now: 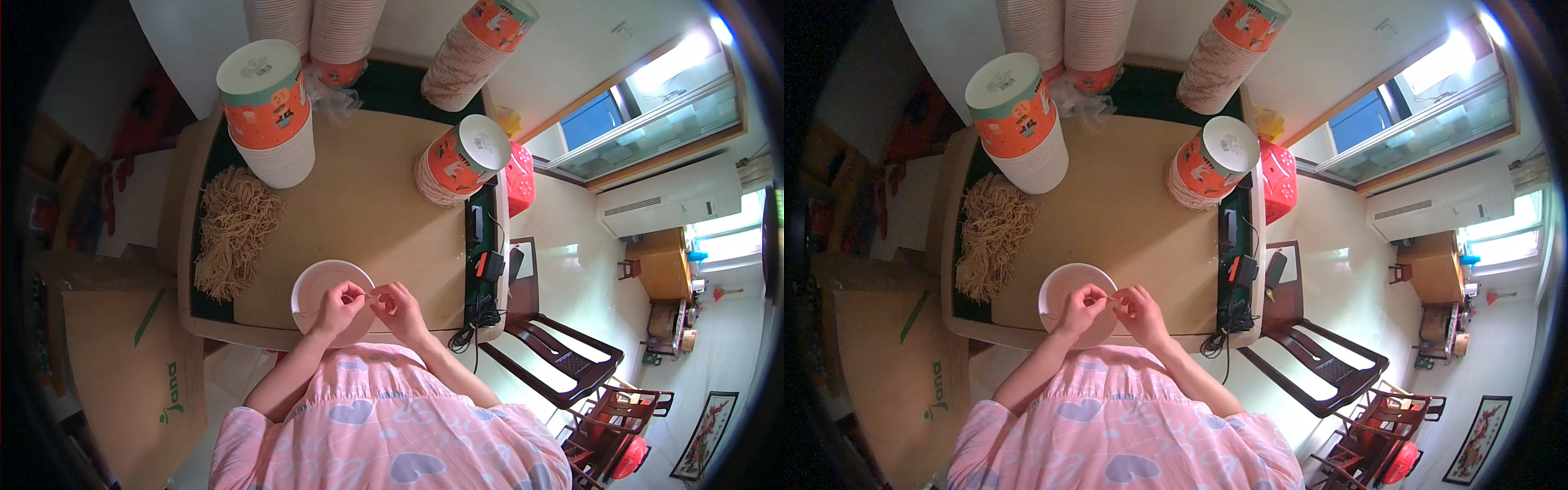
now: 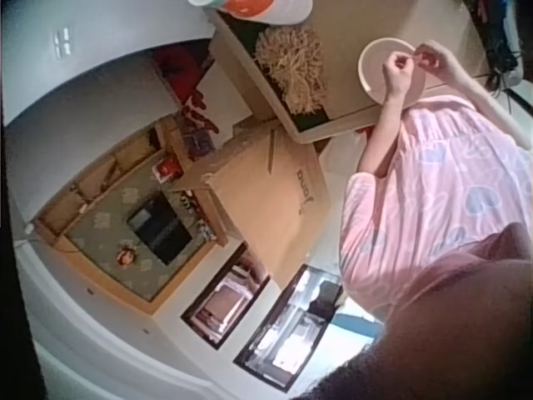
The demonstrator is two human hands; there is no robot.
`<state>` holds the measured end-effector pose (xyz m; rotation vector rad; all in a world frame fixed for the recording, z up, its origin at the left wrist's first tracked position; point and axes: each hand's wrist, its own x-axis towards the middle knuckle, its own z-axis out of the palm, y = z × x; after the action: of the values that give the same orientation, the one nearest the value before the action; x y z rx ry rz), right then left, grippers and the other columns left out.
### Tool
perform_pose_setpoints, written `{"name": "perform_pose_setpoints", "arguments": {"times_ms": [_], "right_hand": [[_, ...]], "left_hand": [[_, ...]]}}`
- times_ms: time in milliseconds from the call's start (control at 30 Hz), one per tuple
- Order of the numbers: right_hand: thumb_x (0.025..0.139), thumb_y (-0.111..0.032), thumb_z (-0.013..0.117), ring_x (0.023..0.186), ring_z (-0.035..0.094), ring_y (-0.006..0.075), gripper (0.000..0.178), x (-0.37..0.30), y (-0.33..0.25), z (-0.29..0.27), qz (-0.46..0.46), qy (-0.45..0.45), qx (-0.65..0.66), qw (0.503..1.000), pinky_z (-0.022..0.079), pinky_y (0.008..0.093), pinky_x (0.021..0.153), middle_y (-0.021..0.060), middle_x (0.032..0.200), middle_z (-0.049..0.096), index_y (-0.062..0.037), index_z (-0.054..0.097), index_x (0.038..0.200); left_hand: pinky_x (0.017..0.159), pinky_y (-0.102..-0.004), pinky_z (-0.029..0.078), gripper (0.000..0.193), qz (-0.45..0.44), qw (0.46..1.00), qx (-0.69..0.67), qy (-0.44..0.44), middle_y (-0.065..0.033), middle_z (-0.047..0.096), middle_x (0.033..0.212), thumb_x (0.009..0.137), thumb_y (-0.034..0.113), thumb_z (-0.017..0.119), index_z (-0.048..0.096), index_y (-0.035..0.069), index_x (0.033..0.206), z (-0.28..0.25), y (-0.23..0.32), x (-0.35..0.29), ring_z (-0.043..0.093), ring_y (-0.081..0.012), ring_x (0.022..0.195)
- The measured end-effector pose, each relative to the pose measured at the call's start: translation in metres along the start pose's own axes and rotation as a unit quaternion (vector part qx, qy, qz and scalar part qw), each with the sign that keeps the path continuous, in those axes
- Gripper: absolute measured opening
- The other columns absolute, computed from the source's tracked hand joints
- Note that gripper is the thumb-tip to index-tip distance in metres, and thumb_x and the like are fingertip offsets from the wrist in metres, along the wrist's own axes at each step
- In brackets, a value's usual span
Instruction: The recorder is threading a white string through holes in a red and white paper cup, likely to create a handle.
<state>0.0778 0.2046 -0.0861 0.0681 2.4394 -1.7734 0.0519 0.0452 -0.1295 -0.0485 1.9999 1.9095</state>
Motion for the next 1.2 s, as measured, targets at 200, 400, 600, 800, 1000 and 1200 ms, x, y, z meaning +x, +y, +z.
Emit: {"name": "perform_pose_setpoints", "arguments": {"times_ms": [200, 400, 600, 800, 1000, 1200], "right_hand": [[0.077, -0.007, 0.062, 0.071, 0.058, 0.0293, 0.016, 0.005, -0.004, 0.007, -0.081, 0.029, -0.176, 0.981, 0.049, 0.0370, 0.062, 0.0114, 0.086, 0.055, -0.0101, 0.061, 0.093], [0.079, -0.008, 0.062, 0.070, 0.060, 0.0274, 0.007, 0.011, 0.004, 0.006, -0.082, 0.006, -0.217, 0.973, 0.050, 0.0348, 0.060, 0.0101, 0.080, 0.055, -0.0090, 0.063, 0.085], [0.078, -0.009, 0.064, 0.069, 0.060, 0.0258, 0.007, 0.011, 0.003, 0.006, -0.076, 0.008, -0.214, 0.974, 0.050, 0.0339, 0.060, 0.0092, 0.080, 0.056, -0.0087, 0.062, 0.085], [0.078, -0.010, 0.065, 0.069, 0.060, 0.0246, 0.007, 0.009, 0.005, 0.006, -0.078, 0.004, -0.220, 0.972, 0.050, 0.0335, 0.060, 0.0087, 0.080, 0.056, -0.0083, 0.062, 0.084], [0.076, -0.010, 0.066, 0.070, 0.060, 0.0255, 0.008, 0.008, 0.005, 0.006, -0.083, 0.006, -0.213, 0.973, 0.049, 0.0341, 0.060, 0.0088, 0.078, 0.055, -0.0081, 0.062, 0.083], [0.076, -0.009, 0.065, 0.068, 0.059, 0.0265, 0.007, 0.008, 0.008, 0.006, -0.096, 0.014, -0.209, 0.973, 0.049, 0.0350, 0.059, 0.0093, 0.077, 0.055, -0.0090, 0.064, 0.082]], "left_hand": [[0.050, -0.0174, 0.039, 0.002, 0.001, 1.000, -0.026, -0.008, 0.0020, 0.057, 0.071, 0.081, 0.002, 0.058, 0.057, 0.003, 0.083, -0.004, -0.006, 0.000, 0.051, -0.0033, 0.061], [0.049, -0.0175, 0.039, 0.001, -0.015, 0.999, -0.033, -0.005, 0.0015, 0.057, 0.072, 0.082, 0.002, 0.056, 0.056, 0.003, 0.082, -0.008, -0.007, -0.002, 0.051, -0.0035, 0.060], [0.062, -0.0216, 0.046, 0.007, -0.024, 0.999, -0.042, 0.010, -0.0013, 0.061, 0.075, 0.080, 0.007, 0.062, 0.059, 0.001, 0.083, -0.007, 0.006, -0.002, 0.056, -0.0076, 0.067], [0.063, -0.0227, 0.047, 0.008, -0.034, 0.999, 0.000, -0.004, -0.0027, 0.063, 0.076, 0.081, 0.006, 0.063, 0.060, 0.001, 0.086, -0.007, 0.000, -0.002, 0.058, -0.0084, 0.068], [0.054, -0.0203, 0.045, 0.007, 0.028, 1.000, 0.011, 0.006, -0.0007, 0.063, 0.076, 0.083, 0.003, 0.059, 0.062, 0.002, 0.090, -0.003, 0.004, -0.003, 0.057, -0.0063, 0.066], [0.062, -0.0241, 0.049, 0.004, 0.045, 0.996, 0.082, 0.012, -0.0046, 0.065, 0.075, 0.080, 0.002, 0.062, 0.062, 0.000, 0.084, -0.003, 0.013, -0.006, 0.061, -0.0093, 0.069]]}}
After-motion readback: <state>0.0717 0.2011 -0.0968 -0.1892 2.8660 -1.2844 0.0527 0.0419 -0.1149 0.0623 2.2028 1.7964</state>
